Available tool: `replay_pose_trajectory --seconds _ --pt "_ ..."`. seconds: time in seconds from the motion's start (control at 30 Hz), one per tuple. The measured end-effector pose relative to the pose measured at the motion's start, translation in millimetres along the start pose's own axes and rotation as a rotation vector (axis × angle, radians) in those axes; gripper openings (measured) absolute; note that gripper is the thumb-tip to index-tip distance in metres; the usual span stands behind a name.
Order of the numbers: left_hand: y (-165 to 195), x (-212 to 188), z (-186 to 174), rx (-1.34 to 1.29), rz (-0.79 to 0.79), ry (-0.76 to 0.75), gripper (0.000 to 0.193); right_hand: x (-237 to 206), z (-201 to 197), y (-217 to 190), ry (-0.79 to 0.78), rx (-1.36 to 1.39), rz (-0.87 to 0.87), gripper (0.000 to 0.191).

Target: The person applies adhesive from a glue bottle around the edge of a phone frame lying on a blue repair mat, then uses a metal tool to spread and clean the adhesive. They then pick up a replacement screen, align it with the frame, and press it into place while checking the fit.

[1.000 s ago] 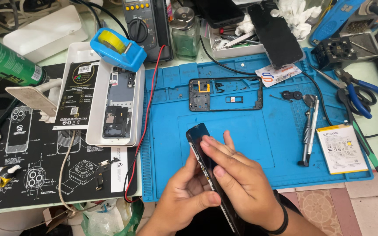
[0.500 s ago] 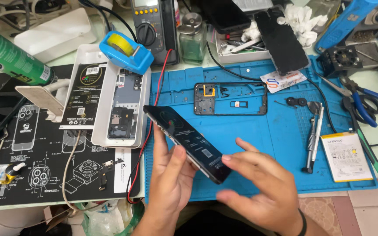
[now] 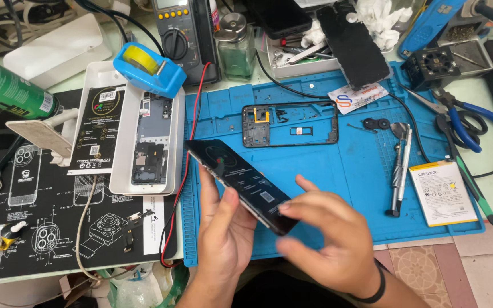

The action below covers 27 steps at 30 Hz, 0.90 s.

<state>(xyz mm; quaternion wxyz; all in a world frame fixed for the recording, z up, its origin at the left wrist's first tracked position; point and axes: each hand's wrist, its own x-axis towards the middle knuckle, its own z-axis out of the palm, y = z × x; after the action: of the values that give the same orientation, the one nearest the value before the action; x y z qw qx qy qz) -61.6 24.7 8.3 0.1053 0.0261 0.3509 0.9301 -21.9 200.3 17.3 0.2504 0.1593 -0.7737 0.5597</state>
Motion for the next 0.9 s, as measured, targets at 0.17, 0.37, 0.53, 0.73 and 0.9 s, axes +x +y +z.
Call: replay_pose_trajectory --seconds 0.17,0.37,0.53,0.73,0.9 --pt "10 -5 -6 0.023 0.001 -0.156 0.086 -17 -3 27 -0.013 0.73 0.722 0.039" --pt "20 1 -3 0.34 0.094 -0.148 0.08 -25 4 31 0.049 0.596 0.793 0.038" --pt "10 0 -3 0.232 -0.015 0.088 0.078 -14 11 5 0.127 -0.198 0.25 0.031" --pt "-5 -2 -11 0.143 -0.06 0.226 0.079 -2 15 -19 0.128 -0.296 0.043 0.041" --pt "-7 -6 -9 0.06 -0.069 0.147 0.079 -1 20 -23 0.216 -0.339 -0.028 0.042"
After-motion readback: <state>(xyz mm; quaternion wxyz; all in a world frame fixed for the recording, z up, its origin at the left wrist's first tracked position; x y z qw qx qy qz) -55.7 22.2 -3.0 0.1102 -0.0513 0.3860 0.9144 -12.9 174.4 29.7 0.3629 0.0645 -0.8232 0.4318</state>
